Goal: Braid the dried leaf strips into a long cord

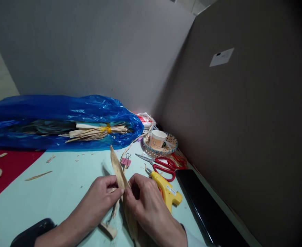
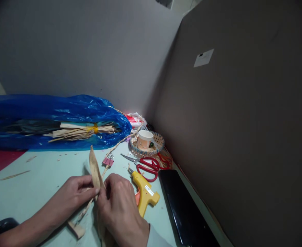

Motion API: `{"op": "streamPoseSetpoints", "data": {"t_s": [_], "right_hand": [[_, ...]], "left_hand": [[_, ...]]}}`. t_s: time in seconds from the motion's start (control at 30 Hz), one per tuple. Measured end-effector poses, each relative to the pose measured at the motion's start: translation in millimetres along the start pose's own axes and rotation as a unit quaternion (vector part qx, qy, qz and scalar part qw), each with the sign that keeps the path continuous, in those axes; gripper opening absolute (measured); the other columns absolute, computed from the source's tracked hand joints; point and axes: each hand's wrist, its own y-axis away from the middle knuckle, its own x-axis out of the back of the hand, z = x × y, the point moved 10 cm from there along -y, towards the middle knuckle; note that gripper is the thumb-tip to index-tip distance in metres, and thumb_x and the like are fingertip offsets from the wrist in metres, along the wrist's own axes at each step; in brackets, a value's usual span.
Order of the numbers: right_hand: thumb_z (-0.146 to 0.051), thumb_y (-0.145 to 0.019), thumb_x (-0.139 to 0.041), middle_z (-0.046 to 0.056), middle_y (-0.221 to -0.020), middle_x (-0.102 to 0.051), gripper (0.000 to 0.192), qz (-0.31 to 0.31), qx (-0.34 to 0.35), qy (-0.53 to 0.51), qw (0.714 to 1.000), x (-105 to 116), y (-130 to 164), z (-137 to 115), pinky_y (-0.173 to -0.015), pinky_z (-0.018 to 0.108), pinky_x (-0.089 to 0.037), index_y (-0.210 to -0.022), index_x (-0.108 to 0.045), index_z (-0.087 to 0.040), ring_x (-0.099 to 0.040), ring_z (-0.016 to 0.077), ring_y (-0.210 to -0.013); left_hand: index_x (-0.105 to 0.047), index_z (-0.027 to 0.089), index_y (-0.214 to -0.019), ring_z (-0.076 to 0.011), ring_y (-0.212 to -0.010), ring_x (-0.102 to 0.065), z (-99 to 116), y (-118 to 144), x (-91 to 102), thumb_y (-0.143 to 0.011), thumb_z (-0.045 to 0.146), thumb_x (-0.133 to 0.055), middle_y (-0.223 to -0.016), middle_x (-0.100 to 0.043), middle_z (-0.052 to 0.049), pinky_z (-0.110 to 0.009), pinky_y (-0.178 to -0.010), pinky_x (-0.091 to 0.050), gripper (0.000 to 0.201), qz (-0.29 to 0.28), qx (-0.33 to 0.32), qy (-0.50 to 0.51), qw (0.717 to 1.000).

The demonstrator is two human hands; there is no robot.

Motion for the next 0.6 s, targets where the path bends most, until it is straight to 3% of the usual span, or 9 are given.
{"op": "streamPoseSetpoints", "data": {"t_s": [0.27, 0.43, 0.53, 0.6], "right_hand": [[-0.023, -0.087, -0.049, 0.001, -0.071, -0.055, 0.016, -0.006, 0.018, 0.001, 1.0, -1, 0, -8, -0.058, 0.026, -0.027, -0.073, -0.046, -0.019, -0.046, 0.0153, -0.066], [-0.029, -0.086, -0.052, -0.001, -0.064, -0.049, 0.02, -0.045, 0.003, -0.115, 0.992, 1, -6, -4, -0.057, 0.025, -0.029, -0.07, -0.049, -0.018, -0.043, 0.0138, -0.062], [-0.03, -0.084, -0.056, -0.001, -0.069, -0.048, 0.018, -0.073, 0.001, -0.295, 0.953, 11, -9, -5, -0.061, 0.024, -0.033, -0.074, -0.05, -0.017, -0.043, 0.0128, -0.067], [-0.029, -0.083, -0.058, 0.0, -0.074, -0.05, 0.017, -0.101, -0.001, -0.436, 0.895, 24, -7, -9, -0.066, 0.023, -0.037, -0.076, -0.05, -0.016, -0.045, 0.0123, -0.071]], "left_hand": [[-0.072, 0.011, -0.084, -0.0232, -0.077, -0.064, 6, 2, -4.2, -0.072, 0.021, -0.054, -0.075, -0.073, -0.003, -0.028, -0.068, -0.047, 0.024, -0.012, -0.017, -0.023, 1.0], [-0.073, 0.011, -0.083, -0.0236, -0.077, -0.064, 6, 0, -2.8, -0.07, 0.02, -0.055, -0.074, -0.073, -0.003, -0.028, -0.067, -0.046, 0.023, -0.006, -0.017, -0.024, 1.0], [-0.072, 0.012, -0.084, -0.0235, -0.078, -0.066, 2, -1, -3.6, -0.071, 0.023, -0.057, -0.076, -0.073, -0.004, -0.029, -0.07, -0.048, 0.023, -0.014, -0.011, -0.009, 1.0], [-0.071, 0.012, -0.081, -0.0226, -0.078, -0.065, -2, -2, -2.2, -0.071, 0.024, -0.058, -0.075, -0.073, -0.003, -0.029, -0.071, -0.047, 0.021, -0.009, -0.009, -0.006, 1.0]]}}
